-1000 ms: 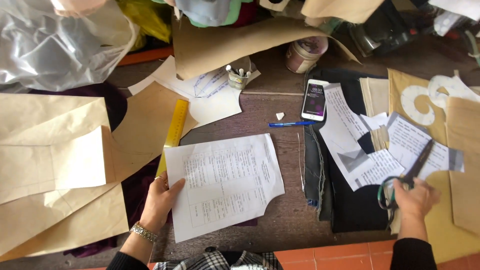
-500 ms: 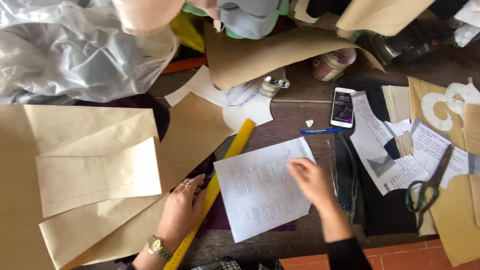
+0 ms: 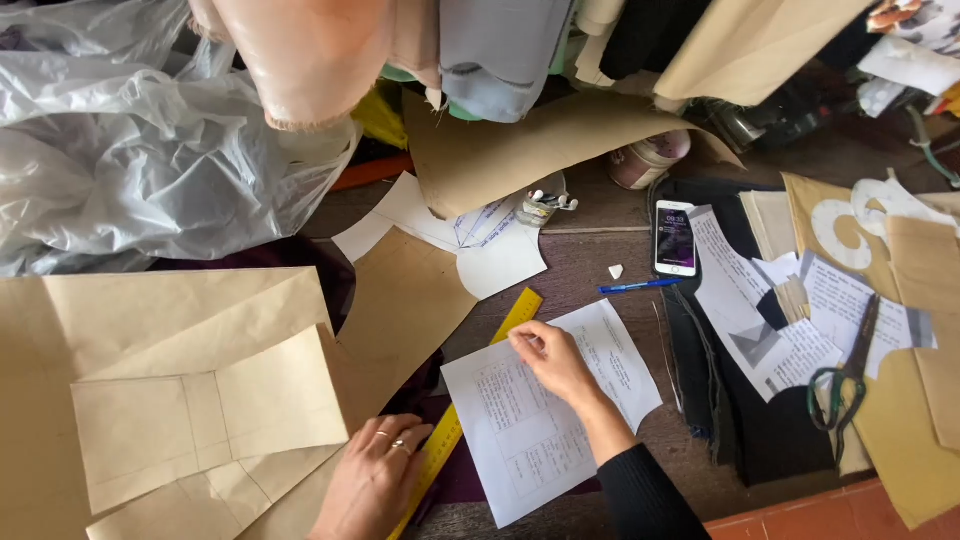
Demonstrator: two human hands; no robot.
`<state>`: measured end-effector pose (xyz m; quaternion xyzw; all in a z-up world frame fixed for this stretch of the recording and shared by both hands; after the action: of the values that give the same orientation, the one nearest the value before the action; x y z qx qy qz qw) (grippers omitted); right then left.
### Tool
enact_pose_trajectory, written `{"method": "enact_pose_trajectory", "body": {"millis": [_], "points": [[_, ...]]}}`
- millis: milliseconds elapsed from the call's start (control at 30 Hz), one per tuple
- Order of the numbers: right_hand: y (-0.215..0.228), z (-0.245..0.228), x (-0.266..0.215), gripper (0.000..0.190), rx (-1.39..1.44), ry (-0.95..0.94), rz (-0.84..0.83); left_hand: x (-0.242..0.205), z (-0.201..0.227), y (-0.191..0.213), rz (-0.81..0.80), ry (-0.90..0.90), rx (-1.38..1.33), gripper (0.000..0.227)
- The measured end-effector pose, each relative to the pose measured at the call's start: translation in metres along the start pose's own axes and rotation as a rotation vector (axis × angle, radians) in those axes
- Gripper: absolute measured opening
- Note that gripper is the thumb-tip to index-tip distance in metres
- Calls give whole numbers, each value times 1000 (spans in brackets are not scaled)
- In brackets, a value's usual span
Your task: The person draws a curved line on a white sheet of paper using a blue pen, then uses scissors to cut along the drawn line to create a pattern piece. The person then handles a brown paper pattern and a printed document on the table.
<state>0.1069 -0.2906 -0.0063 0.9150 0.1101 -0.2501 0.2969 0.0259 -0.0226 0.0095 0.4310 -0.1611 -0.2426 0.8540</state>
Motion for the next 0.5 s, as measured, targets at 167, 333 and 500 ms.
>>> {"method": "enact_pose_trajectory", "body": {"millis": [167, 333, 500], "points": [[36, 14, 9, 23, 2, 7, -1, 32, 10, -44, -191, 211, -66, 35], [69, 61, 11, 20, 120, 104, 50, 41, -6, -80, -271, 529, 311, 58], [96, 83, -10, 26, 161, 112, 57, 24, -3, -74, -317, 656, 284, 68]]}}
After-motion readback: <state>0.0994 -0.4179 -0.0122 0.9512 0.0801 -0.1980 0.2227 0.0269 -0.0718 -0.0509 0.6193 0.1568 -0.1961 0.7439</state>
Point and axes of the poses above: each hand's wrist, its own x-axis towards the middle knuckle, its own y-axis out of the back of the hand, z = x × y, the point moved 3 cm from there along x, towards the middle knuckle, and after that the axes turned 8 degrees about -z, right-handed, at the moved point
